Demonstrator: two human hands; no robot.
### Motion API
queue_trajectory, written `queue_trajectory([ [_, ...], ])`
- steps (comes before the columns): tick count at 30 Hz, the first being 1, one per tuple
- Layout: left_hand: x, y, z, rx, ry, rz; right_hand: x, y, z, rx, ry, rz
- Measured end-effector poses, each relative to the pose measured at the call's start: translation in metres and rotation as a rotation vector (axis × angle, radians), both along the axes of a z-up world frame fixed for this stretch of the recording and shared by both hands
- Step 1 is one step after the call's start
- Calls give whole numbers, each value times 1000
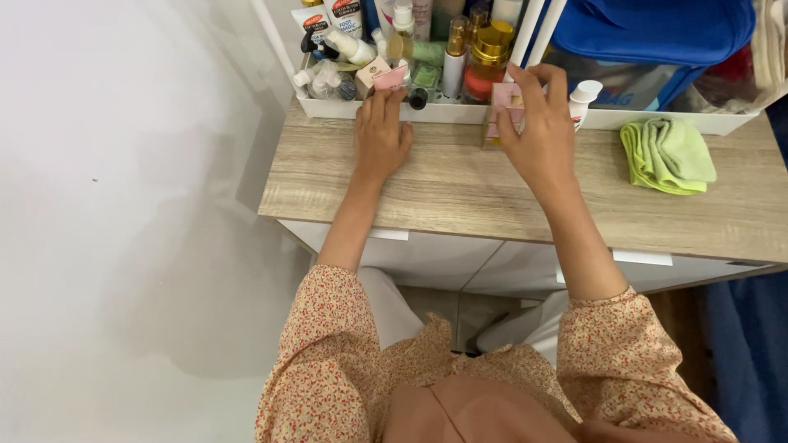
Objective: The person sits on the floor in front of a vanity and organizes various cosmetic bottles, tubes, and jars from a white organizer onto the wooden surface. They arrange the items in rows and then use a green cloth to wipe a white bottle.
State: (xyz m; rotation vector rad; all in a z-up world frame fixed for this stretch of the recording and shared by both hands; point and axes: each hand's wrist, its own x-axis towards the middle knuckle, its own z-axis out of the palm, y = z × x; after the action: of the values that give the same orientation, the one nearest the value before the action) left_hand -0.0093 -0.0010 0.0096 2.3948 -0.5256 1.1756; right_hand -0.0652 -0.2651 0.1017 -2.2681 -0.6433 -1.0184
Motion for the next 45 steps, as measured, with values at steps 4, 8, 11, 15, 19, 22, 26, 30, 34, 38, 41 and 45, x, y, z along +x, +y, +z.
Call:
queue_trajectory([
  [4, 0, 0, 3, -15, -32, -4, 10, 31, 0, 5, -47, 63],
  [8, -4, 0, 5, -13, -45, 3, 38, 75, -24, -84, 58, 207],
  [11, -2, 1, 2, -17, -44, 11, 63, 96, -49, -133, 74, 224],
  [15, -2, 1, 1, -3, -49, 38, 83, 101, -68, -116, 101, 173],
  [19, -2, -1, -1, -17, -46, 28, 82, 96, -60, -116, 71, 180],
  [22, 0, 1, -2, -4, -58, 33, 86, 92, -59, -150, 45, 216],
  [26, 0, 2, -3, -6, -28, 24, 89, 84, -66, -160, 2, 214],
  [30, -2, 2, -2, -5, 8, 40, 60, 72, -38, -3, -65, 231],
  [34, -3, 2, -2, -24, -49, -15, 17, 39, 3, 119, -56, 273],
  [38, -3, 3, -4, -20, -48, 2, -7, -10, 24, 291, 67, 311],
  [41, -6, 2, 1, -27, -45, -10, -15, -49, 31, 296, 141, 281],
  [45, -5, 2, 1, -42, -32, -34, -7, -99, 17, 240, 181, 211],
])
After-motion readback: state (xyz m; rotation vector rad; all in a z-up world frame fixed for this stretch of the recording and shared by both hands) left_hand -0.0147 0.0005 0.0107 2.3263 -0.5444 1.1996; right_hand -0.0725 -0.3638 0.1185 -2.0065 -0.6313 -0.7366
